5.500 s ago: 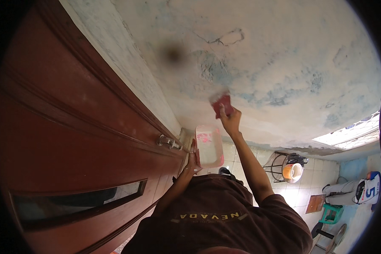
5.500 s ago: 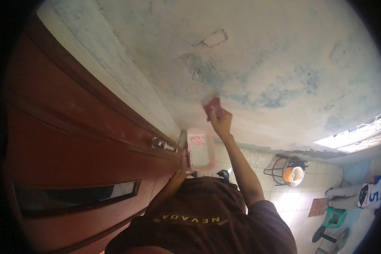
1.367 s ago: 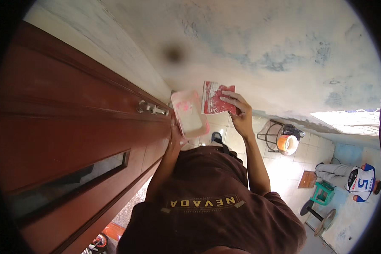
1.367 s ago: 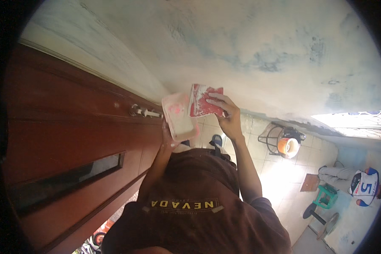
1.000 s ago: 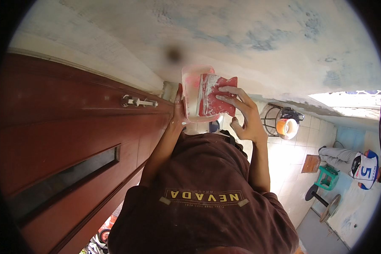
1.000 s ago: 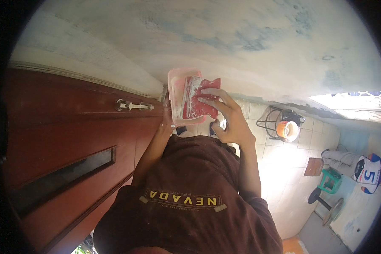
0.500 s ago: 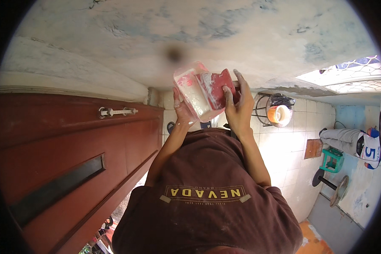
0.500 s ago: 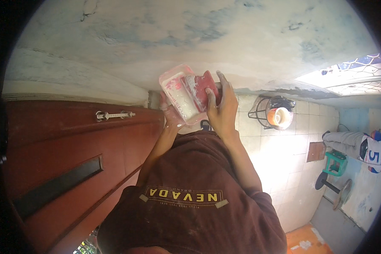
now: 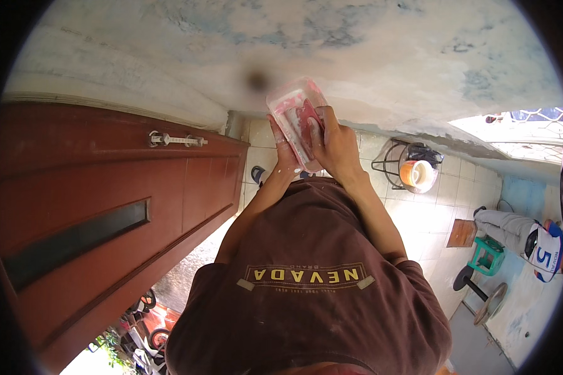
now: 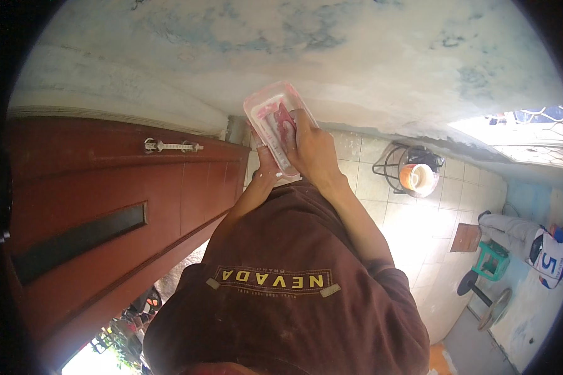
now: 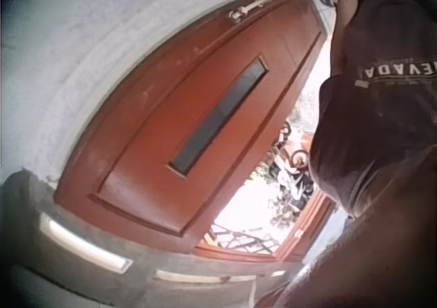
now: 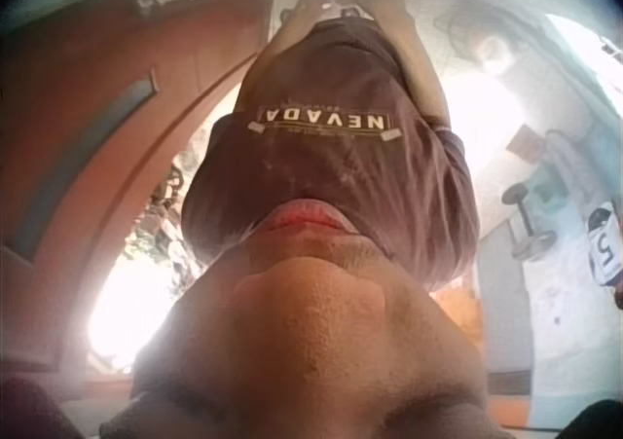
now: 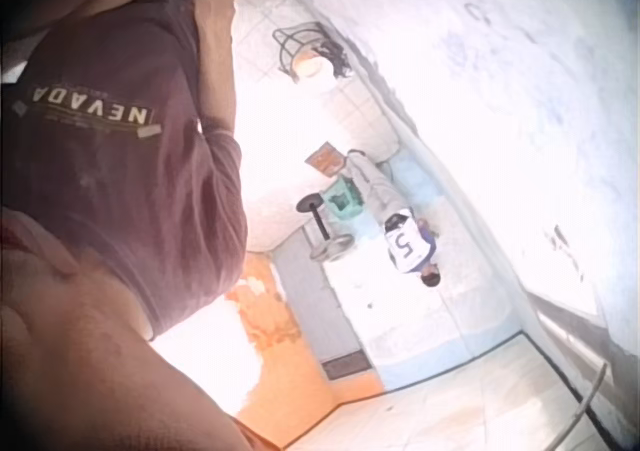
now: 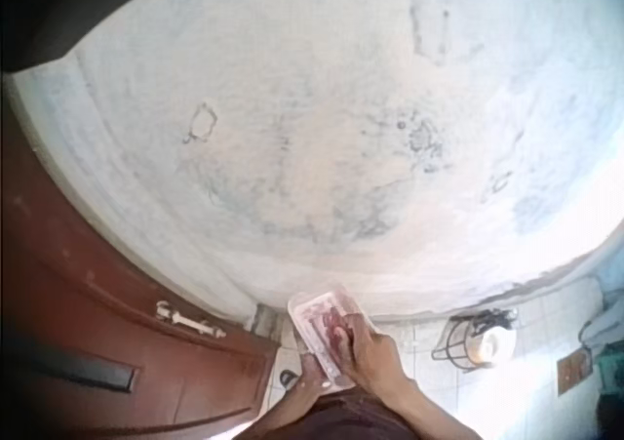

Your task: The person patches a wall by scooping a white substance from a container and spreading it over cracks and uneven surfaces on the wall using a scraper tool.

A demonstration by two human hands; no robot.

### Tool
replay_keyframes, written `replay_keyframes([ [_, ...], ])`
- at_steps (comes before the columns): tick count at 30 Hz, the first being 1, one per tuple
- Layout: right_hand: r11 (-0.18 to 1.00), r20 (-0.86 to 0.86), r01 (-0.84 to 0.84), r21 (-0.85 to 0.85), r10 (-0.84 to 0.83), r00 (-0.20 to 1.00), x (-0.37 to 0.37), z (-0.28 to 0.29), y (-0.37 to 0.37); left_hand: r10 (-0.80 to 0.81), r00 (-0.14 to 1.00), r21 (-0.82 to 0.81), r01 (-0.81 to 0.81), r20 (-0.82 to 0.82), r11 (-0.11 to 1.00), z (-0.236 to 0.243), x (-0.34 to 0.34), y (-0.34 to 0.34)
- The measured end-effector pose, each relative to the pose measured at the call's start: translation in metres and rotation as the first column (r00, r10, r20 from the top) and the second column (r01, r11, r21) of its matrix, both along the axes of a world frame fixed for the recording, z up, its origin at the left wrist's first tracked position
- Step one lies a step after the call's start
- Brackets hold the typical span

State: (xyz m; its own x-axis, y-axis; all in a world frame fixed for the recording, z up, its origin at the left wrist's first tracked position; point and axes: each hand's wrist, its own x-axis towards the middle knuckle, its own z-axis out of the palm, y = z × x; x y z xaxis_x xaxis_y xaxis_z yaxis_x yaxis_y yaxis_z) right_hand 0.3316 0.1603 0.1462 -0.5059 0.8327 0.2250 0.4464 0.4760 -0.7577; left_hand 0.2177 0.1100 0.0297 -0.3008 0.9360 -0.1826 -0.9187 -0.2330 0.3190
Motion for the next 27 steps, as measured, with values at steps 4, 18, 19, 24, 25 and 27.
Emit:
replay_keyframes([
  [4,0.999,-0.092,0.035,-0.018,-0.037,0.995,0.004,0.010,0.004,0.077,0.995,-0.029,-0.079,-0.059,0.996,0.013,0.005,-0.005],
  [18,0.985,0.110,-0.142,0.096,0.131,0.985,-0.006,0.000,-0.007,0.007,0.995,0.124,-0.020,0.104,0.992,-0.019,-0.009,-0.019],
  [19,0.979,0.123,-0.159,0.126,0.144,0.982,-0.007,0.000,-0.006,-0.018,0.994,0.199,-0.003,0.105,0.980,-0.023,-0.011,-0.021],
  [24,0.996,0.004,-0.073,0.047,0.073,0.997,0.005,0.026,0.004,0.045,0.996,0.146,-0.034,-0.075,0.989,-0.027,-0.008,-0.029],
  [25,0.996,0.010,-0.064,0.062,0.063,0.998,0.007,0.027,0.005,0.051,0.995,0.122,-0.040,-0.086,0.992,-0.023,-0.007,-0.029],
  [27,0.997,0.021,-0.038,0.071,0.037,0.999,0.011,0.031,0.009,0.085,0.992,0.043,-0.081,-0.094,0.996,-0.009,-0.005,-0.023],
])
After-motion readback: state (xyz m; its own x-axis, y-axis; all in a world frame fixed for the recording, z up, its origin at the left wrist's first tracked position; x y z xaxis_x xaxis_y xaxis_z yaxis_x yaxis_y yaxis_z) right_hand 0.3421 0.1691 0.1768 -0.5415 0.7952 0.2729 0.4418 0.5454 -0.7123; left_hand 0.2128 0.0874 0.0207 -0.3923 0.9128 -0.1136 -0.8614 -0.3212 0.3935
